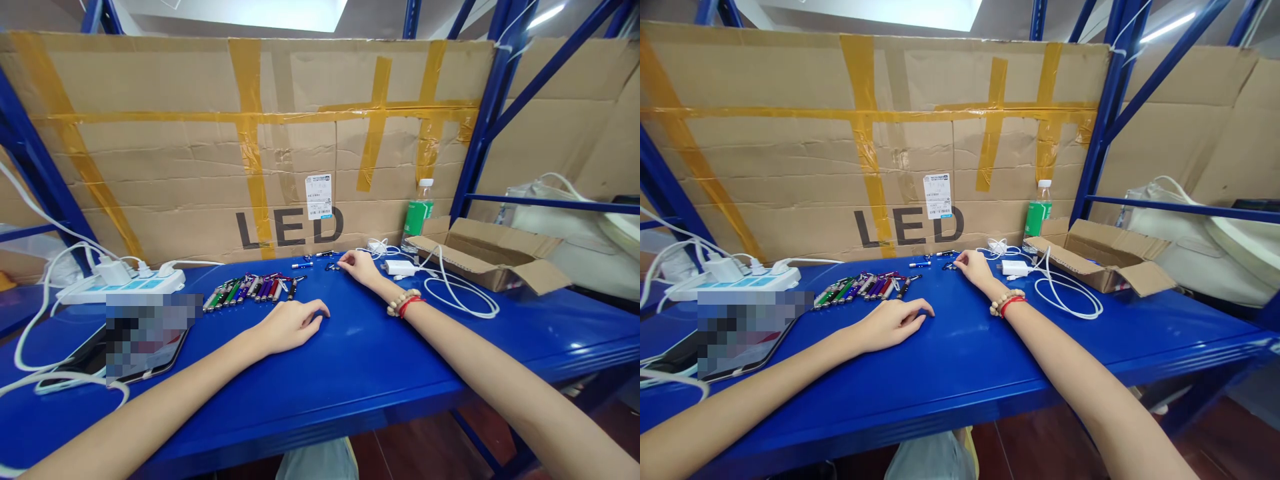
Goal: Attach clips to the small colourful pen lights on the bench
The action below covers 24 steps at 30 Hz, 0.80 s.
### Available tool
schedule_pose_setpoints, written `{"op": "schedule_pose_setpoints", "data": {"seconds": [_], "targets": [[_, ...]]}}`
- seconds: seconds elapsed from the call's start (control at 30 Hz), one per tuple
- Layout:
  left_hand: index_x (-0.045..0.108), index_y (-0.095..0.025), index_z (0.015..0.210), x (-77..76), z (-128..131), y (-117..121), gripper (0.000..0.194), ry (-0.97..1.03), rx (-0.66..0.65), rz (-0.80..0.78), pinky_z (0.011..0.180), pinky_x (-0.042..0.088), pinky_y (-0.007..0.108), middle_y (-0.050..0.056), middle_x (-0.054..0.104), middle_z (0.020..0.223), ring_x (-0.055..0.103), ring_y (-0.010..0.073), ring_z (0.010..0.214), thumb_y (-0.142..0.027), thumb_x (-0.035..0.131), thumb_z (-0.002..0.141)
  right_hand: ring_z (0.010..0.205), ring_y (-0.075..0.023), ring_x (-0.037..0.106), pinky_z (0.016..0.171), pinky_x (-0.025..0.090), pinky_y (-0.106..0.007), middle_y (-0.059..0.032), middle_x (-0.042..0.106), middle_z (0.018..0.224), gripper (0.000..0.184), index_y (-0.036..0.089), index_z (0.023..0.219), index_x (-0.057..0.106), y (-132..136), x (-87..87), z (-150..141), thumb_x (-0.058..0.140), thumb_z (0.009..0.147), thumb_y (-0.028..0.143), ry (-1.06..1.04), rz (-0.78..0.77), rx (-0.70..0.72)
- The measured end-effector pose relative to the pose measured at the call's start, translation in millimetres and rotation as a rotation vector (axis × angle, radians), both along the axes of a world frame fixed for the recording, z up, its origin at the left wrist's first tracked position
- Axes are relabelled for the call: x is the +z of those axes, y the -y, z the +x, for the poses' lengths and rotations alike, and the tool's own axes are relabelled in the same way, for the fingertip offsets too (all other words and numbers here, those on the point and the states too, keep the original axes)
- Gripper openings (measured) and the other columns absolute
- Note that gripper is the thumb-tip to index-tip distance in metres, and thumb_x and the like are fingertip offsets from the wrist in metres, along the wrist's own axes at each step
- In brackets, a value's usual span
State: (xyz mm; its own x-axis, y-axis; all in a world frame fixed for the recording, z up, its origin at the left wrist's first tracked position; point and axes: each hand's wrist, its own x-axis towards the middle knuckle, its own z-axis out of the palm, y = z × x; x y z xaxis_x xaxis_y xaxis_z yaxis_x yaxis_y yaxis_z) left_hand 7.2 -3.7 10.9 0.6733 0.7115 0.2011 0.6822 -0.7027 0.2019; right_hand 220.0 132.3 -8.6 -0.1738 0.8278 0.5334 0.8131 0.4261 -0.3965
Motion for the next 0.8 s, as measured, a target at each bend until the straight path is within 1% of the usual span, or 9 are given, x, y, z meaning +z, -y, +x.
{"op": "schedule_pose_setpoints", "data": {"seconds": [0.13,0.27,0.4,0.53,0.67,0.8], "targets": [[0.054,-0.024,0.1,0.2,-0.3,-0.1,0.023,-0.003,0.008,0.005,0.055,0.035,0.021,-0.006,0.051,0.055,0.053,0.0118,0.053,-0.023,0.038,0.084,0.071,-0.0141,0.062,0.067,0.046,-0.021,-0.0066,0.068,0.079,0.012,0.012,0.08,0.067,1.5,2.1,-3.8,0.06,0.076,0.021,0.001,0.04,0.054],[0.054,-0.024,0.101,0.3,-0.4,0.0,0.023,-0.004,0.003,0.001,0.053,0.034,0.021,-0.006,0.051,0.056,0.054,0.0115,0.054,-0.023,0.038,0.085,0.068,-0.0158,0.062,0.065,0.046,-0.023,-0.0069,0.069,0.076,0.008,0.013,0.074,0.068,-0.8,0.9,-4.8,0.063,0.074,0.019,0.031,0.032,0.085],[0.054,-0.024,0.1,-0.2,-0.5,-0.4,0.022,-0.002,-0.004,0.013,0.053,0.034,0.021,-0.005,0.052,0.056,0.053,0.0112,0.054,-0.023,0.038,0.085,0.072,-0.0165,0.063,0.069,0.047,-0.024,-0.0077,0.069,0.082,0.013,0.014,0.081,0.069,-2.7,-1.4,-4.8,0.061,0.076,0.022,0.071,0.025,0.109],[0.054,-0.024,0.1,-0.3,-0.4,-0.6,0.022,-0.002,-0.005,0.016,0.052,0.034,0.02,-0.005,0.052,0.056,0.053,0.0111,0.054,-0.023,0.038,0.085,0.072,-0.0173,0.064,0.067,0.047,-0.024,-0.0079,0.07,0.085,0.018,0.014,0.085,0.07,-3.7,-2.4,-5.3,0.062,0.075,0.027,0.121,-0.006,0.107],[0.054,-0.024,0.101,-0.5,-0.3,-0.5,0.022,0.001,-0.007,0.019,0.053,0.034,0.02,-0.005,0.052,0.056,0.053,0.0108,0.054,-0.023,0.039,0.085,0.066,-0.0164,0.064,0.062,0.047,-0.022,-0.0066,0.07,0.077,0.015,0.015,0.081,0.071,-4.4,-1.7,-7.0,0.06,0.077,0.025,0.173,-0.048,0.085],[0.054,-0.024,0.101,-0.7,-0.4,-0.5,0.023,-0.005,-0.003,0.015,0.052,0.034,0.02,-0.005,0.051,0.056,0.053,0.0111,0.054,-0.023,0.038,0.085,0.072,-0.0185,0.064,0.064,0.046,-0.024,-0.0087,0.07,0.08,0.014,0.014,0.081,0.07,-1.0,1.7,-10.0,0.06,0.077,0.023,0.216,-0.049,0.042]]}}
